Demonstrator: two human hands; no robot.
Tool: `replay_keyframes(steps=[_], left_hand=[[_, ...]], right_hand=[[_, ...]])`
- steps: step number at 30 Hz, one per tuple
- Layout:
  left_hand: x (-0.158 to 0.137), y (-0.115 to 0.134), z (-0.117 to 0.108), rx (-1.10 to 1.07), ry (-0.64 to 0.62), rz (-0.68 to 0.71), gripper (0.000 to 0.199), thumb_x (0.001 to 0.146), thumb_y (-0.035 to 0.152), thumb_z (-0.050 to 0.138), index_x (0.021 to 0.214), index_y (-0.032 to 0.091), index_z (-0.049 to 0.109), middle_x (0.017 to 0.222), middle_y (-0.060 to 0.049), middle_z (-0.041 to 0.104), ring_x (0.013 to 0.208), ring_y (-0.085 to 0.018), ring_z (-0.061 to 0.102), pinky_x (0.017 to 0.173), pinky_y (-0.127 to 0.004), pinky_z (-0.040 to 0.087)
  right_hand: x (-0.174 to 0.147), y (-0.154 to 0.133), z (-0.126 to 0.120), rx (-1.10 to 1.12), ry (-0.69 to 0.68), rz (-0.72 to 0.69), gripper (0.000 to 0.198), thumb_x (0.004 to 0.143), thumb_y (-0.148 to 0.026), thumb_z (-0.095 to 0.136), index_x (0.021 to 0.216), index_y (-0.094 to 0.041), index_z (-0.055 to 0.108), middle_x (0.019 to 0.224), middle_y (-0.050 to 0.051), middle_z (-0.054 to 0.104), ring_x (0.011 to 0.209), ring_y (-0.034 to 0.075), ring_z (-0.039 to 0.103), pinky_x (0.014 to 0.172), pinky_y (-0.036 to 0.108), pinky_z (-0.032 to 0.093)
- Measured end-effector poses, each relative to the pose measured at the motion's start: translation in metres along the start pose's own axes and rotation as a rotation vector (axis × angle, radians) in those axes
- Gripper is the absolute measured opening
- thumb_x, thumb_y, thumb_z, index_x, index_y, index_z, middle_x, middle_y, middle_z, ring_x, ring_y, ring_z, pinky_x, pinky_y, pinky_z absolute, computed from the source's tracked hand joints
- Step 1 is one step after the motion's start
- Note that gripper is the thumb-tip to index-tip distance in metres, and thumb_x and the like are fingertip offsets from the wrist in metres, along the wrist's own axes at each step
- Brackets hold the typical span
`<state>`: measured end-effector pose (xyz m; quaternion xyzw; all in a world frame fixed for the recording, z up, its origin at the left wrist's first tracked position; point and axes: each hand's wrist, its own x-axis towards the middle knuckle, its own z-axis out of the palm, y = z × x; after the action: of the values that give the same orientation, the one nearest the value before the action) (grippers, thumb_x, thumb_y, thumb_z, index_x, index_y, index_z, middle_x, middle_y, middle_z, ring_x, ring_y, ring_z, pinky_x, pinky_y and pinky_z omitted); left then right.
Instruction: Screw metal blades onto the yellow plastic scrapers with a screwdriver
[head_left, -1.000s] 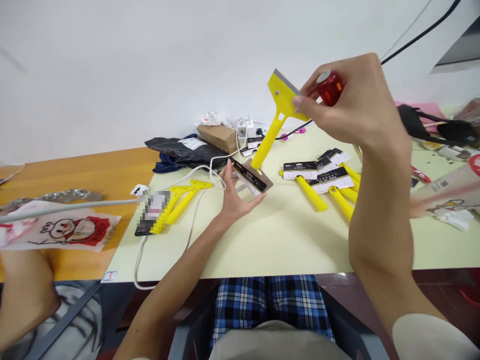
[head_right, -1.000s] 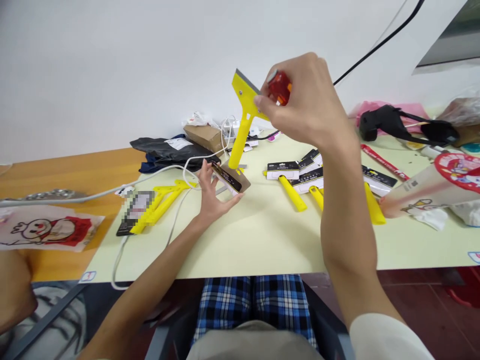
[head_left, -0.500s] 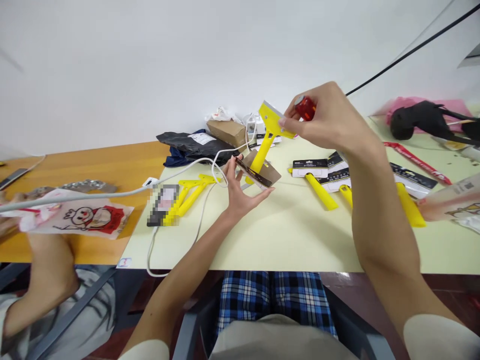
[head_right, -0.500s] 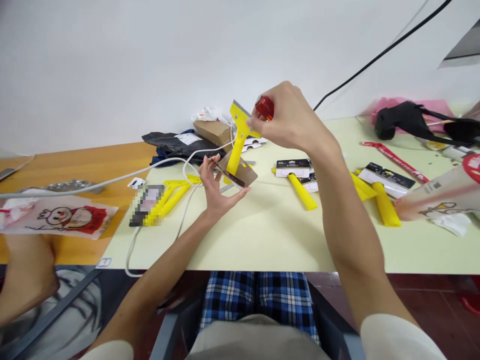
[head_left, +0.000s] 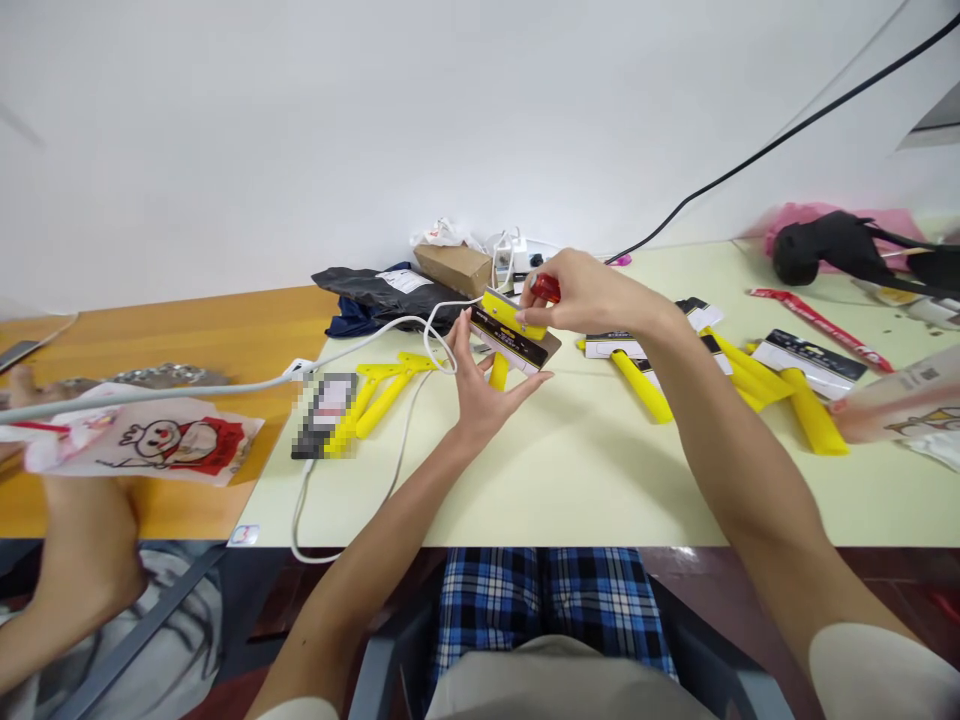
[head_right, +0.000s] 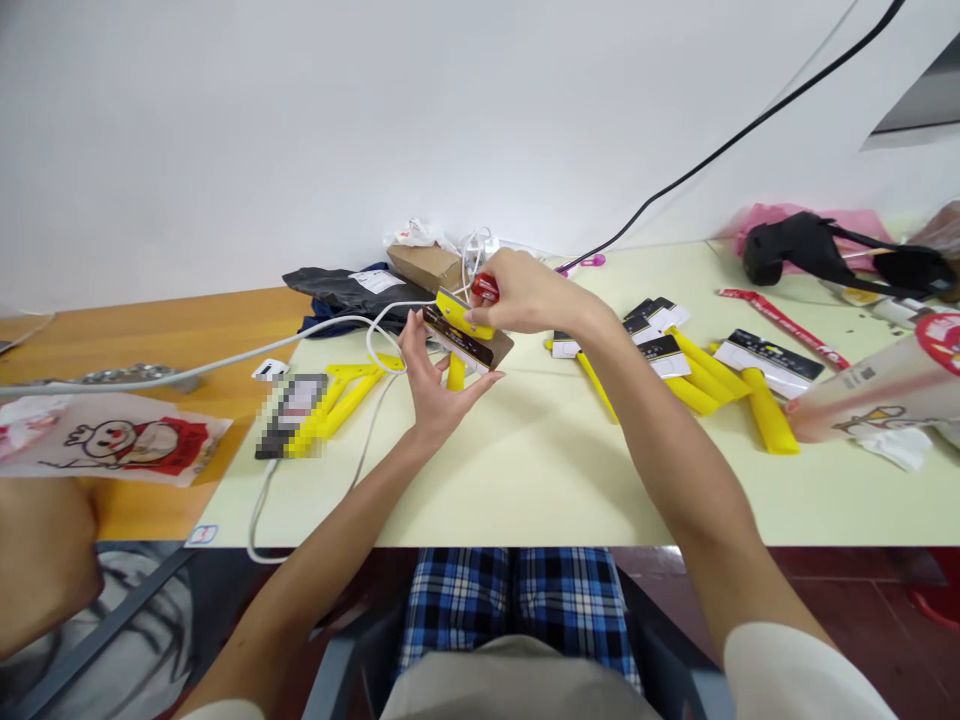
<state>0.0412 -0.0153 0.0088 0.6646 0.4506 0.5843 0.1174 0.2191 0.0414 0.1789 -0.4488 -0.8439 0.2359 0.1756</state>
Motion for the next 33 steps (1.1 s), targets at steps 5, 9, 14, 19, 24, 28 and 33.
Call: replay_keyframes(steps=[5,9,14,19,24,28,33], left_hand=[[0.001,0.000,-0.002,0.041,-0.012,-0.005,0.132,0.078,0.069,0.088,0.175,0.044,0.001,0.176,-0.017,0.021,0.166,-0.043,0.028,0.099,-0.045,0.069],[0.004,-0.005,-0.004,0.049,-0.032,0.009,0.124,0.078,0.069,0.088,0.175,0.045,0.015,0.177,-0.014,0.024,0.166,-0.043,0.029,0.099,-0.044,0.069],[0.005,-0.011,-0.005,0.099,-0.035,0.000,0.122,0.080,0.069,0.086,0.175,0.046,0.014,0.181,-0.014,0.018,0.168,-0.043,0.026,0.097,-0.045,0.069],[0.005,-0.008,-0.004,-0.008,-0.065,-0.025,0.125,0.083,0.071,0.083,0.176,0.046,0.003,0.186,-0.008,0.000,0.173,-0.041,0.009,0.107,-0.046,0.065],[0.006,-0.013,0.004,-0.343,-0.123,-0.247,0.110,0.091,0.067,0.079,0.175,0.045,0.011,0.177,-0.013,0.037,0.158,-0.035,0.049,0.108,-0.047,0.065],[0.004,-0.011,0.008,-0.643,-0.187,-0.418,0.078,0.082,0.058,0.091,0.148,0.027,0.063,0.140,-0.014,0.073,0.131,-0.033,0.072,0.101,-0.050,0.068],[-0.001,-0.004,0.007,-0.754,-0.203,-0.460,0.068,0.079,0.047,0.096,0.139,0.027,0.070,0.136,-0.012,0.077,0.127,-0.035,0.076,0.091,-0.048,0.071]], right_hand=[[0.001,-0.002,0.007,0.032,-0.112,-0.019,0.016,0.083,-0.023,0.072,0.074,-0.021,0.059,0.070,0.000,0.055,0.063,0.014,0.043,0.059,0.034,0.031],[-0.001,-0.006,0.008,0.079,-0.110,-0.035,0.034,0.093,-0.034,0.069,0.071,-0.021,0.047,0.067,-0.001,0.045,0.062,0.013,0.034,0.058,0.033,0.026],[0.000,-0.008,0.012,0.016,-0.139,-0.071,0.054,0.096,-0.052,0.070,0.068,-0.022,0.035,0.063,-0.003,0.034,0.062,0.013,0.027,0.058,0.034,0.022],[-0.002,-0.005,0.005,-0.073,-0.083,-0.055,0.044,0.090,-0.038,0.074,0.069,-0.021,0.039,0.062,-0.002,0.040,0.061,0.014,0.033,0.060,0.035,0.025],[-0.012,0.001,-0.016,-0.097,-0.048,-0.031,0.039,0.091,-0.045,0.077,0.074,-0.022,0.051,0.065,-0.002,0.042,0.061,0.014,0.031,0.060,0.035,0.024],[-0.016,0.006,-0.024,-0.103,-0.068,-0.018,0.042,0.090,-0.050,0.078,0.073,-0.022,0.053,0.066,-0.002,0.043,0.062,0.014,0.031,0.059,0.034,0.026],[-0.017,0.012,-0.028,-0.139,-0.017,-0.017,0.036,0.087,-0.050,0.081,0.077,-0.023,0.060,0.068,-0.002,0.048,0.062,0.014,0.036,0.058,0.034,0.028]])
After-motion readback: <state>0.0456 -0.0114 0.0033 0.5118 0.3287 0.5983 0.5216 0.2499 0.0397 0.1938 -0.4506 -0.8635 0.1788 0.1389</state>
